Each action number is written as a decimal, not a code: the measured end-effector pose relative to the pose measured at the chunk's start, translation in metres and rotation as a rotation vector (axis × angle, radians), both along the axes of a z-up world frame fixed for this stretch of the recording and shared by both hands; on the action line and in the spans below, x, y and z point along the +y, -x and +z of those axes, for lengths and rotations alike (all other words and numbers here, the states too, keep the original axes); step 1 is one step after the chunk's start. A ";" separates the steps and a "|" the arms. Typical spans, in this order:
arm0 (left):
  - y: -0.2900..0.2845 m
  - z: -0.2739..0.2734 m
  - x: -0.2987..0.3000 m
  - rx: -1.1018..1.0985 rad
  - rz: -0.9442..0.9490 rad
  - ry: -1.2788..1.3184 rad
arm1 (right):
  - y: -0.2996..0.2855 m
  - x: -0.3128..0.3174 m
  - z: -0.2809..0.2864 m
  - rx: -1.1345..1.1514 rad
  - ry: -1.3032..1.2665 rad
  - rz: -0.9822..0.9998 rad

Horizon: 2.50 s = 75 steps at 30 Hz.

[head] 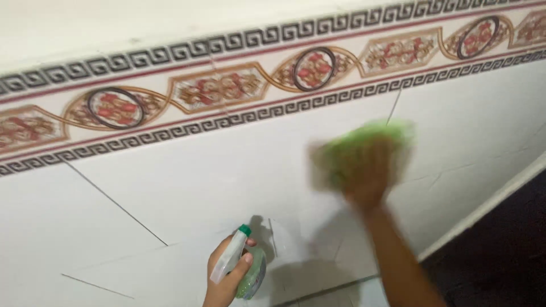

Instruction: The person sprays a cleaning solution onto a tiled wall and wipes the surface with a green cloth. They repeatedly spray and wipe different sections of the wall, focusing on the decorative border and the white tiles below.

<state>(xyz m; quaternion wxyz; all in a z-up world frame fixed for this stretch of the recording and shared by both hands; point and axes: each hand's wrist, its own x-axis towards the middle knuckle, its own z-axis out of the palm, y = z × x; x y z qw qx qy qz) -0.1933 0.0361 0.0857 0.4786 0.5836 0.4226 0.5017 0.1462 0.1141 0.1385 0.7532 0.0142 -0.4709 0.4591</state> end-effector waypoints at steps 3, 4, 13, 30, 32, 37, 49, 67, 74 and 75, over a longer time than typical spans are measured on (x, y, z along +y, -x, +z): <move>0.031 -0.005 0.009 -0.001 0.006 0.072 | -0.075 0.002 0.064 -0.576 0.240 -1.726; 0.038 -0.009 0.016 -0.057 0.009 0.080 | -0.096 0.013 0.070 -0.541 0.386 -1.861; 0.062 -0.026 0.045 -0.292 -0.107 0.146 | 0.149 -0.032 0.092 -1.669 0.237 -1.420; 0.059 -0.008 0.051 -0.209 -0.164 0.014 | 0.165 0.003 0.140 -1.260 -0.163 -2.036; 0.060 -0.004 0.049 -0.237 -0.211 -0.047 | 0.180 -0.001 0.094 -1.403 -0.536 -1.780; 0.059 -0.001 0.050 -0.196 -0.189 -0.038 | 0.126 0.000 0.118 -1.395 -0.511 -1.919; 0.064 0.006 0.047 -0.115 -0.191 -0.011 | 0.008 0.019 0.166 -0.665 -0.013 -2.008; 0.142 0.023 -0.032 -0.088 -0.070 -0.096 | 0.277 -0.020 0.155 -1.372 -0.415 -1.959; 0.217 0.010 -0.092 -0.164 0.137 -0.064 | 0.256 -0.024 0.098 -1.188 -0.493 -1.586; 0.223 0.012 -0.095 -0.164 0.155 -0.068 | 0.257 -0.027 0.096 -1.178 -0.504 -1.573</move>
